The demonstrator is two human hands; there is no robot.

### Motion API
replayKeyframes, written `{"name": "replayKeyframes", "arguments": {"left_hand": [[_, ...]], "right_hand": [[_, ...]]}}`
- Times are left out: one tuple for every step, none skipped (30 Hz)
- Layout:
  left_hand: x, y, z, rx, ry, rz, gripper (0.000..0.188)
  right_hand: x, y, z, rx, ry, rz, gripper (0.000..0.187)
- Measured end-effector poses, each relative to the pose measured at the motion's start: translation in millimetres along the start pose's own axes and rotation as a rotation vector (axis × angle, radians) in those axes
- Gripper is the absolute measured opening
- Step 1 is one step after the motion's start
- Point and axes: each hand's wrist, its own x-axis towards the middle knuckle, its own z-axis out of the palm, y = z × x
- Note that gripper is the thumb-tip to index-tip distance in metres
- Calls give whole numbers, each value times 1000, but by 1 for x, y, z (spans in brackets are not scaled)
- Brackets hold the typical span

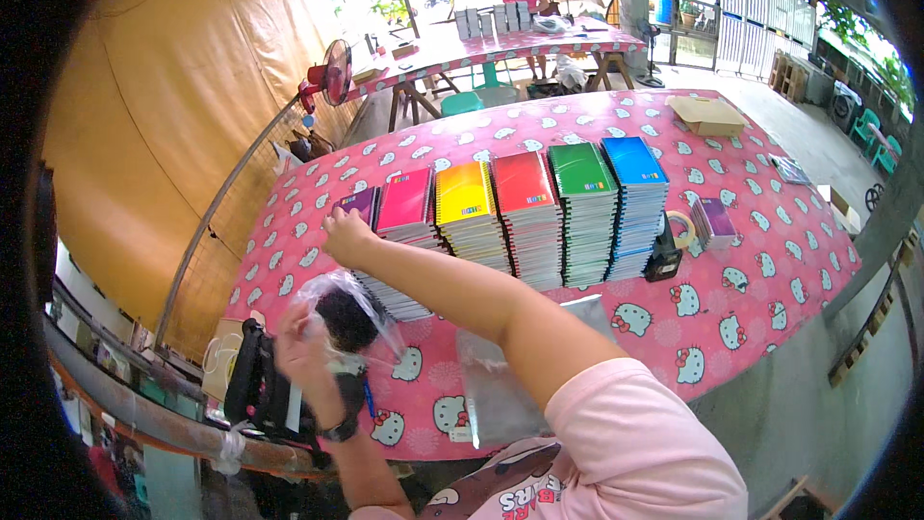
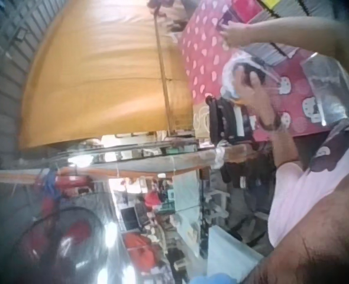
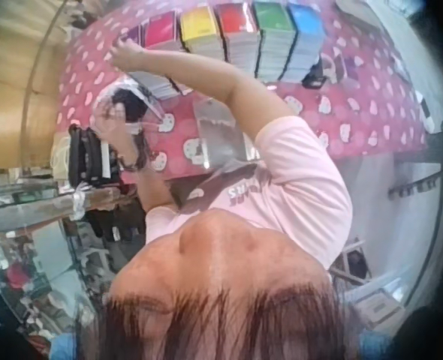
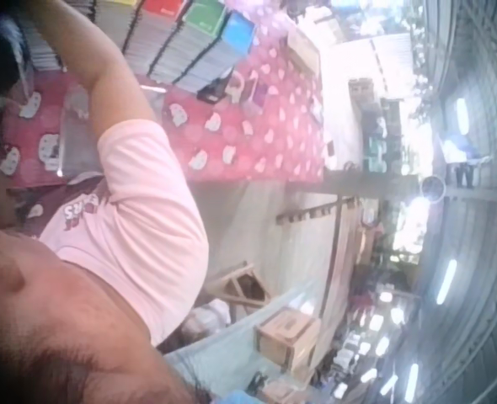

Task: The person places stacks of notebooks into clear plastic sleeves, sealing each sleeve with adhesive tape and placing the packaged items aside.

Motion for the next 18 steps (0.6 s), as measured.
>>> {"name": "replayKeyframes", "arguments": {"left_hand": [[8,38,-3,-52,-20,72,24],[16,87,6,-49,28,317,8],[4,106,-19,-215,-20,345,10],[-8,125,-42,-381,-70,364,14],[-4,166,-26,-811,-53,463,10],[1,195,-4,-1255,-80,578,10],[8,208,5,-1076,-308,630,16],[4,218,2,-1115,-327,553,14],[-3,226,-2,-1154,-346,475,12],[-5,231,-2,-1184,-384,419,12],[-5,236,-1,-1216,-420,367,11],[-1,235,1,-1249,-473,342,11],[5,235,4,-1284,-532,303,12],[4,234,5,-1311,-535,290,12],[3,233,6,-1337,-536,278,12],[0,230,11,-1362,-491,300,11],[0,231,13,-1356,-474,288,11],[-1,232,14,-1350,-457,271,11]], "right_hand": [[-2,2,2,-35,4,8,22],[-5,2,8,-67,-8,8,21],[-2,1,7,-68,-32,14,21],[-1,1,7,-42,-46,32,22],[5,-9,-1,6,-76,14,23],[2,-6,3,33,-120,18,24],[2,-7,-1,24,-138,11,25],[2,-7,-4,14,-157,5,26],[2,-6,-6,4,-176,0,26],[1,-9,-8,7,-166,7,27],[0,-9,-9,10,-158,15,27],[0,-9,-9,13,-150,25,27],[-1,-9,-11,0,-181,23,29],[0,-13,-11,5,-179,28,29],[1,-16,-12,8,-178,35,29],[5,-13,-10,2,-173,53,29],[7,-10,-7,9,-162,25,28],[6,-8,-3,19,-160,36,28]]}}
